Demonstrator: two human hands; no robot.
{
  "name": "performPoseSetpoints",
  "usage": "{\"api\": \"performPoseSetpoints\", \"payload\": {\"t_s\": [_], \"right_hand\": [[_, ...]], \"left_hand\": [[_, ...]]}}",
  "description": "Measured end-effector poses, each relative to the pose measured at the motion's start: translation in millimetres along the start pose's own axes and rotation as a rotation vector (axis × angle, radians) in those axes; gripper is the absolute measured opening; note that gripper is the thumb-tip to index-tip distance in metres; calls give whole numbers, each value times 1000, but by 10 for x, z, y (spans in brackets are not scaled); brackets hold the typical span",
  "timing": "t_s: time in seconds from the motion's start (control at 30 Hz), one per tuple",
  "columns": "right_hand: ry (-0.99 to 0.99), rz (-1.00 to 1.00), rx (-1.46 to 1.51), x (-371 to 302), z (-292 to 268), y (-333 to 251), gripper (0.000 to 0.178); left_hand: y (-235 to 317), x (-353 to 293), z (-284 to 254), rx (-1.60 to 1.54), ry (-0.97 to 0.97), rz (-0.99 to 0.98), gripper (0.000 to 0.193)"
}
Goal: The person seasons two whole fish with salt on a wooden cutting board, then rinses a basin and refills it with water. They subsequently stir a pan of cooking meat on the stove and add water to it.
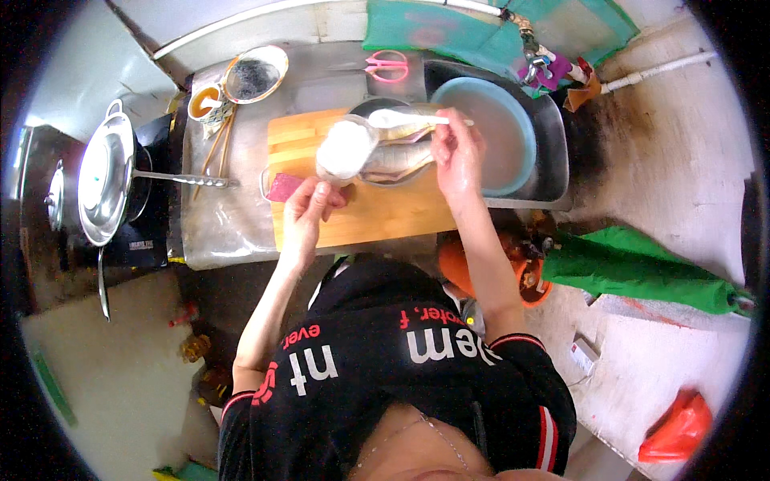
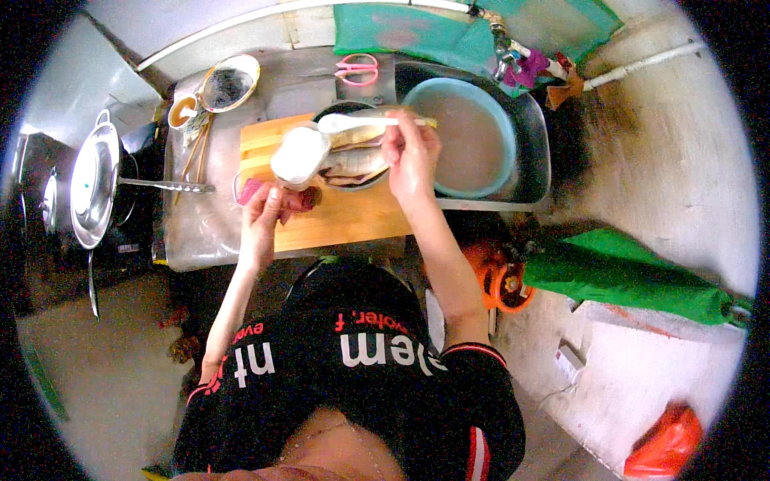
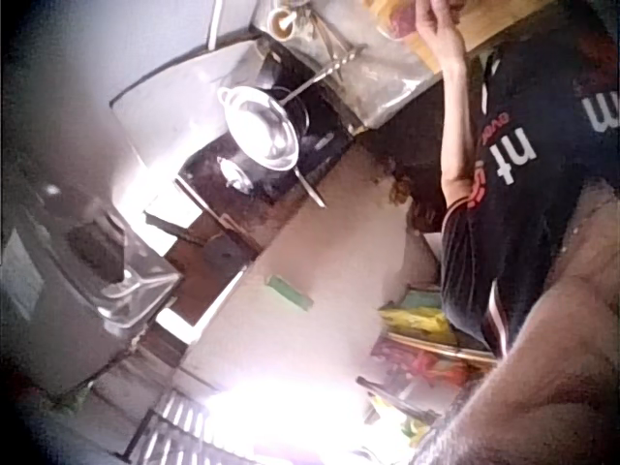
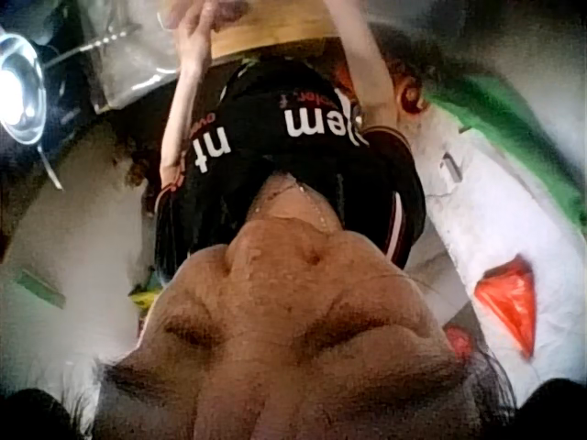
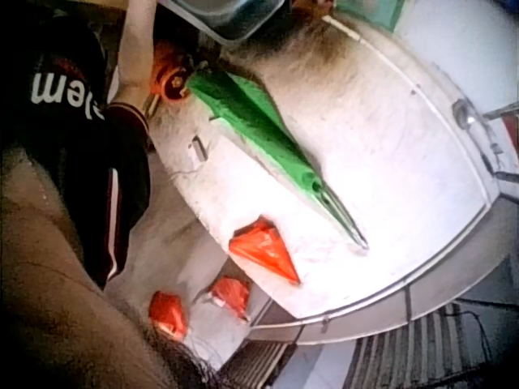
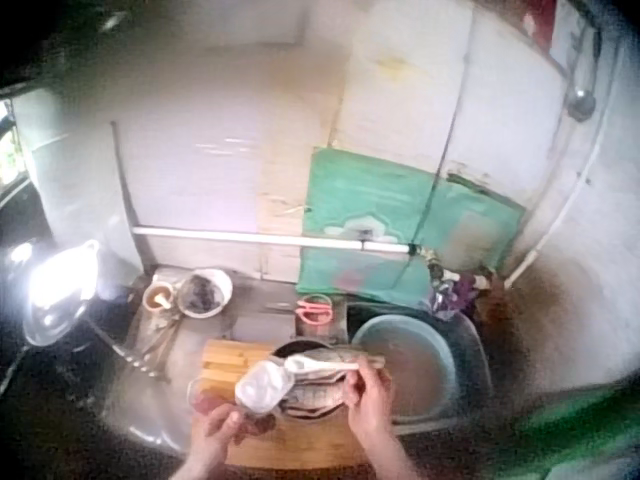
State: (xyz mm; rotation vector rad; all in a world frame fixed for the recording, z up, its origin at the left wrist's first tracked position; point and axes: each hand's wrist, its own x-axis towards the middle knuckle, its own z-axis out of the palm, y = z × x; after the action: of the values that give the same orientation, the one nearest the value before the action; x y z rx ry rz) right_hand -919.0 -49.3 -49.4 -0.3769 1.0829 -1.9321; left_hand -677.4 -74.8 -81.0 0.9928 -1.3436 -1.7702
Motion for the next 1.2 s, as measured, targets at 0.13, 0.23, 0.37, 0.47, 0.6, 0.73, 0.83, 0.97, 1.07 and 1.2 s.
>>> {"api": "performPoseSetpoints", "payload": {"t_s": [0.13,0.23,0.37,0.47,0.6,0.73,0.83,0.97,1.07,1.2], "right_hand": [[27,-77,65,149,-220,-86,16],[90,-113,39,215,-334,-19,16],[171,-186,48,340,-490,85,16],[217,-229,26,423,-562,113,14],[247,-235,-26,455,-649,119,13],[305,-274,-16,491,-790,90,14],[320,-289,-33,492,-873,78,14],[306,-259,-56,460,-916,62,15],[339,-264,-31,480,-948,53,15],[306,-241,-62,469,-902,133,16]], "left_hand": [[6,-65,-288,12,81,-9,31],[68,-127,-430,-19,182,0,25],[47,-146,-579,-81,224,51,26],[126,-187,-592,-40,226,16,26],[120,-221,-595,-54,237,24,26],[105,-213,-585,-70,242,10,26],[60,-222,-651,-38,198,22,27],[25,-206,-711,-12,154,46,28],[9,-198,-704,-42,145,50,28],[37,-191,-670,-48,160,50,28]]}}
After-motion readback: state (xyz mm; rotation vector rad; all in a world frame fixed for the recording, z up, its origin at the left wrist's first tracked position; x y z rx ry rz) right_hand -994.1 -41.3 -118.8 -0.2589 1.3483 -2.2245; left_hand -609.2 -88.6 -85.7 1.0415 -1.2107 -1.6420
